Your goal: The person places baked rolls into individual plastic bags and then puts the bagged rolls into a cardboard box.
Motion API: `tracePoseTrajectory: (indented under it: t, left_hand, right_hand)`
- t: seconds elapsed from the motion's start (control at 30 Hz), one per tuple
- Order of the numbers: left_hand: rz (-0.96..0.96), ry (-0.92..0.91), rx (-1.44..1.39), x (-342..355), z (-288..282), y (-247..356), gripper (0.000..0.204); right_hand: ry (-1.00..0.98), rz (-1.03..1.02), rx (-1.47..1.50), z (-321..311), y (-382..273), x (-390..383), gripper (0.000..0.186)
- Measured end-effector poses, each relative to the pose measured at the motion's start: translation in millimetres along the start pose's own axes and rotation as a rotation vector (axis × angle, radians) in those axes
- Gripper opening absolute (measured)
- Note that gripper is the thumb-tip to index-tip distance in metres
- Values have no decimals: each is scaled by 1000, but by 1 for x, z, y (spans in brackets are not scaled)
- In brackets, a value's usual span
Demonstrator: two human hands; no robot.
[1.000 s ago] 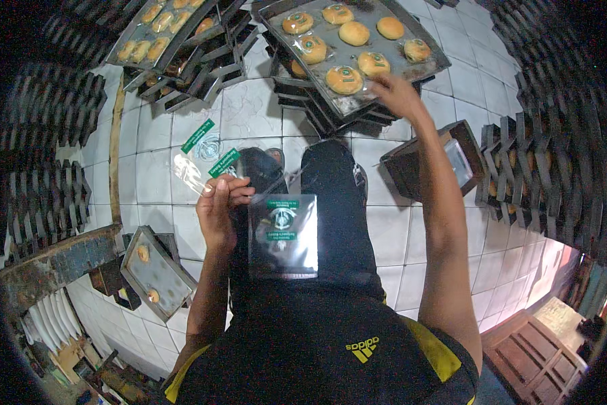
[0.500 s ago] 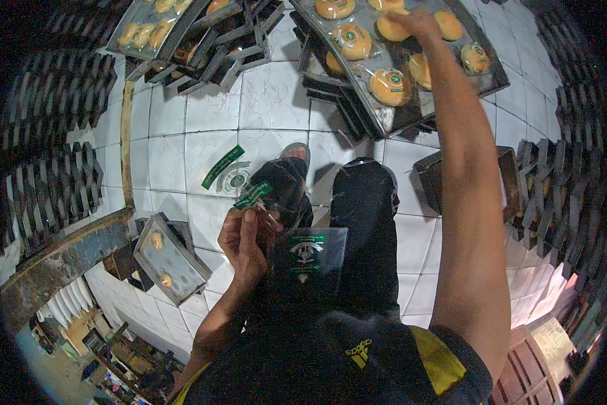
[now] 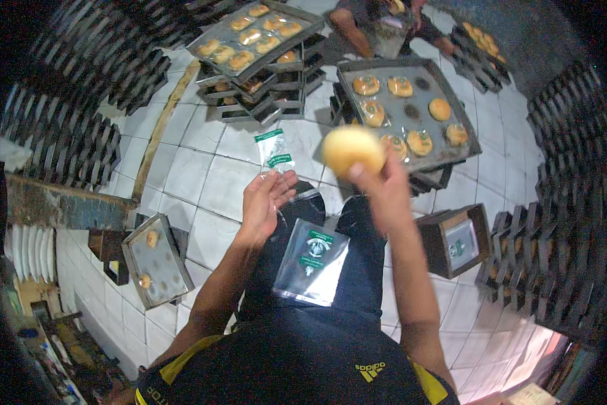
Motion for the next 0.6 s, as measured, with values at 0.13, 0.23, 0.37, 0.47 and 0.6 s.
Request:
tracePoseTrajectory:
  t: [0.13,0.23,0.37,0.47,0.6]
  left_hand:
    - [-53,6,-75,13,10,-11,28]
    - [-72,-35,-121,-18,37,-3,30]
    - [-208,-206,-82,-62,54,-4,40]
    - [-237,-202,-80,-78,39,-10,41]
    - [-309,-395,-497,-46,-8,-16,44]
  right_hand:
    - [-212,-686,-728,83,-25,-97,48]
    - [-154,-862,-984,74,2,-108,51]
    - [-24,-890,-1020,79,-25,-122,47]
    - [-46,-783,-1071,108,-30,-124,45]
    - [-311,-581,-864,146,27,-131,54]
Point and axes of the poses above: each hand's wrist, its own x-axis towards the middle knuckle, its own z-axis out of the palm, y = z × x, the point moved 9 cm from there along x, towards the middle knuckle, and after that the axes turned 1 degree about -z, right-handed, at the moved point
